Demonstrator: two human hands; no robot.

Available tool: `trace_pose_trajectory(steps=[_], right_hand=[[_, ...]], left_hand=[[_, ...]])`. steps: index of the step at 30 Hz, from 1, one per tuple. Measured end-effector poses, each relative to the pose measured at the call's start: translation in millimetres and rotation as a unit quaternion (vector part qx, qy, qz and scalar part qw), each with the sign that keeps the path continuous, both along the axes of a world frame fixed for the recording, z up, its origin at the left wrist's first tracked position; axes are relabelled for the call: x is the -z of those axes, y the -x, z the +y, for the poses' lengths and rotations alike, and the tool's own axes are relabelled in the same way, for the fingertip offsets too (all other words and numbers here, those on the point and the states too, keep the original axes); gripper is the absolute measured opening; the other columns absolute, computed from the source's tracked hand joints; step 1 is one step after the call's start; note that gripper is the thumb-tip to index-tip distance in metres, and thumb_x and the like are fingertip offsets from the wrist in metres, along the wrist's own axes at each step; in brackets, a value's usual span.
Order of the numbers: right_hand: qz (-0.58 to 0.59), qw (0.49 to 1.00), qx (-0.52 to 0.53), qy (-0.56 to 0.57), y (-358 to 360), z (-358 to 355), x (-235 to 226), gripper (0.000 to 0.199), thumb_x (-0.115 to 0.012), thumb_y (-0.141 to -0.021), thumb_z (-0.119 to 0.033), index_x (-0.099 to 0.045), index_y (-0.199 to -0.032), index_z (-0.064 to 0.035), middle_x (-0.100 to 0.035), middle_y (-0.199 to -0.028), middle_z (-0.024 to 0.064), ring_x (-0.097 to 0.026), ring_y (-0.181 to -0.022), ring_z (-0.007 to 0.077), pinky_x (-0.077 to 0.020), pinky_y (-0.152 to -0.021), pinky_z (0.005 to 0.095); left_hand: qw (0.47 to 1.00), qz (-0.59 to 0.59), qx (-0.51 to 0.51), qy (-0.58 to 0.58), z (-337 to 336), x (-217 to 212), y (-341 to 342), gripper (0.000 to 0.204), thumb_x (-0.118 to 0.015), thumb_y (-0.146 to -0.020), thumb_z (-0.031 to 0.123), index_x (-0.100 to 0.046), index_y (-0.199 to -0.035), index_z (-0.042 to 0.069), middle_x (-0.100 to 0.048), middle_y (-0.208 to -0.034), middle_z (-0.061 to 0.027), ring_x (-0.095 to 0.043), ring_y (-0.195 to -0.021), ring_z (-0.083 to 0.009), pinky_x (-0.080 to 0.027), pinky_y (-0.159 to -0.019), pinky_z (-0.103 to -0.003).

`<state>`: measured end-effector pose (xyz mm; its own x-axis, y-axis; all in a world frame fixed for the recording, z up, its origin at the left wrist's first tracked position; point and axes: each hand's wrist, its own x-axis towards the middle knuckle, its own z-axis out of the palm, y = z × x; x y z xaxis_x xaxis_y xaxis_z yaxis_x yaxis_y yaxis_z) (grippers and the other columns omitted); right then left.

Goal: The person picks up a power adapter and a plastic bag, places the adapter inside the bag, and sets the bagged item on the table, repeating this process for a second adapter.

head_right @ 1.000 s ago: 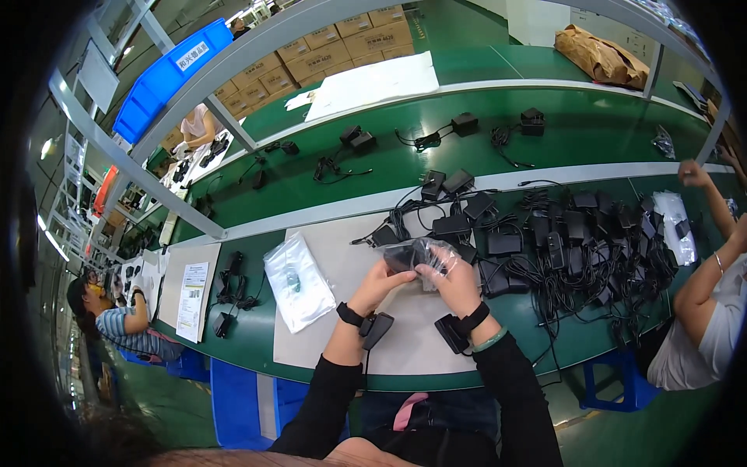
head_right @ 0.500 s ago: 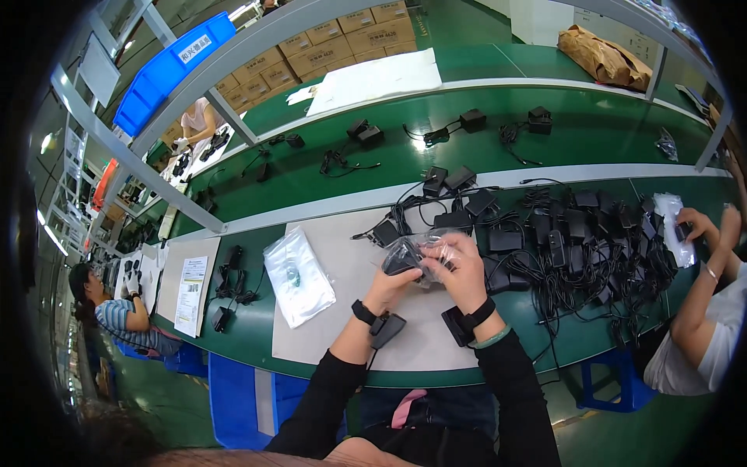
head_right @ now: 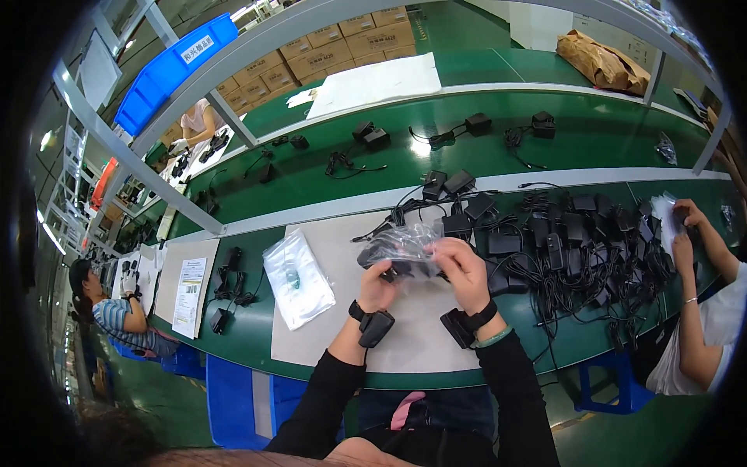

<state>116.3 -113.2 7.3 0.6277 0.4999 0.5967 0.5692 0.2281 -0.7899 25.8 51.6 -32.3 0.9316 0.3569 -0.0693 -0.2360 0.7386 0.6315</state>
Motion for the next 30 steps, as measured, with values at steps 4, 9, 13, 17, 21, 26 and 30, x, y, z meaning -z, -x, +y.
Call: trace_pose_trajectory(steps=[4,9,13,17,21,26,30], right_hand=[[0.269,0.950,-0.094,-0.126,0.6,-5.3,5.2,0.012,-0.049,-0.091,-0.012,-0.055,-0.089,-0.0021,-0.051,-0.068,0.0020,-0.048,-0.061,0.0106,-0.0406,-0.060,0.0226],[0.217,0.967,-0.045,-0.124,0.6,-11.0,-2.8,0.014,-0.046,-0.092,-0.010,-0.053,-0.085,-0.0005,-0.050,-0.067,0.0011,-0.044,-0.057,0.0072,-0.0370,-0.053,0.0199],[0.103,0.994,-0.039,0.014,-7.0,-11.8,-5.0,0.017,-0.044,-0.092,-0.010,-0.053,-0.080,-0.0007,-0.049,-0.066,0.0008,-0.044,-0.056,0.0073,-0.0364,-0.053,0.0198],[0.177,0.980,-0.090,0.002,-13.1,-14.2,1.4,0.021,-0.046,-0.092,-0.012,-0.054,-0.076,-0.0003,-0.052,-0.067,0.0016,-0.047,-0.057,0.0072,-0.0378,-0.055,0.0197],[0.332,0.928,-0.157,-0.058,-17.4,-16.1,1.2,0.021,-0.049,-0.091,-0.014,-0.058,-0.080,0.0012,-0.057,-0.069,0.0033,-0.052,-0.058,0.0075,-0.0402,-0.057,0.0204],[0.265,0.953,-0.124,0.081,-21.1,-14.5,3.0,0.024,-0.048,-0.092,-0.018,-0.062,-0.093,0.0022,-0.062,-0.072,0.0055,-0.056,-0.058,0.0080,-0.0425,-0.056,0.0205],[0.385,0.910,-0.099,0.120,-18.5,-17.9,-9.7,0.027,-0.046,-0.093,-0.020,-0.063,-0.098,-0.0005,-0.061,-0.070,0.0033,-0.055,-0.056,0.0070,-0.0422,-0.054,0.0193]], left_hand=[[0.994,-0.018,0.099,0.037,3.6,0.5,9.5,0.046,-0.060,-0.074,0.008,-0.050,-0.118,-0.001,-0.059,-0.111,-0.0112,-0.058,-0.102,-0.0237,-0.044,-0.093,-0.038],[0.990,-0.053,0.129,0.032,-5.0,-5.9,7.0,0.046,-0.061,-0.074,0.006,-0.049,-0.118,-0.001,-0.059,-0.111,-0.0125,-0.059,-0.100,-0.0256,-0.046,-0.091,-0.039],[0.990,-0.063,0.108,0.058,-4.2,-6.8,7.0,0.044,-0.061,-0.075,0.006,-0.050,-0.117,0.000,-0.059,-0.109,-0.0122,-0.059,-0.099,-0.0256,-0.047,-0.090,-0.039],[0.990,-0.063,0.111,0.062,0.3,4.3,4.2,0.046,-0.060,-0.074,0.008,-0.049,-0.118,0.001,-0.058,-0.109,-0.0113,-0.057,-0.101,-0.0257,-0.044,-0.093,-0.040],[0.994,-0.064,0.089,0.024,2.8,3.2,5.6,0.045,-0.060,-0.075,0.010,-0.048,-0.118,0.002,-0.057,-0.107,-0.0093,-0.055,-0.101,-0.0254,-0.041,-0.095,-0.040],[0.998,-0.045,0.047,-0.025,0.9,-5.0,3.9,0.046,-0.062,-0.075,0.007,-0.046,-0.118,0.007,-0.056,-0.104,-0.0074,-0.052,-0.104,-0.0262,-0.039,-0.097,-0.041],[0.993,-0.101,0.043,-0.040,-2.3,-6.4,6.0,0.049,-0.065,-0.073,0.005,-0.046,-0.117,0.009,-0.054,-0.105,-0.0073,-0.050,-0.107,-0.0274,-0.038,-0.097,-0.042]])
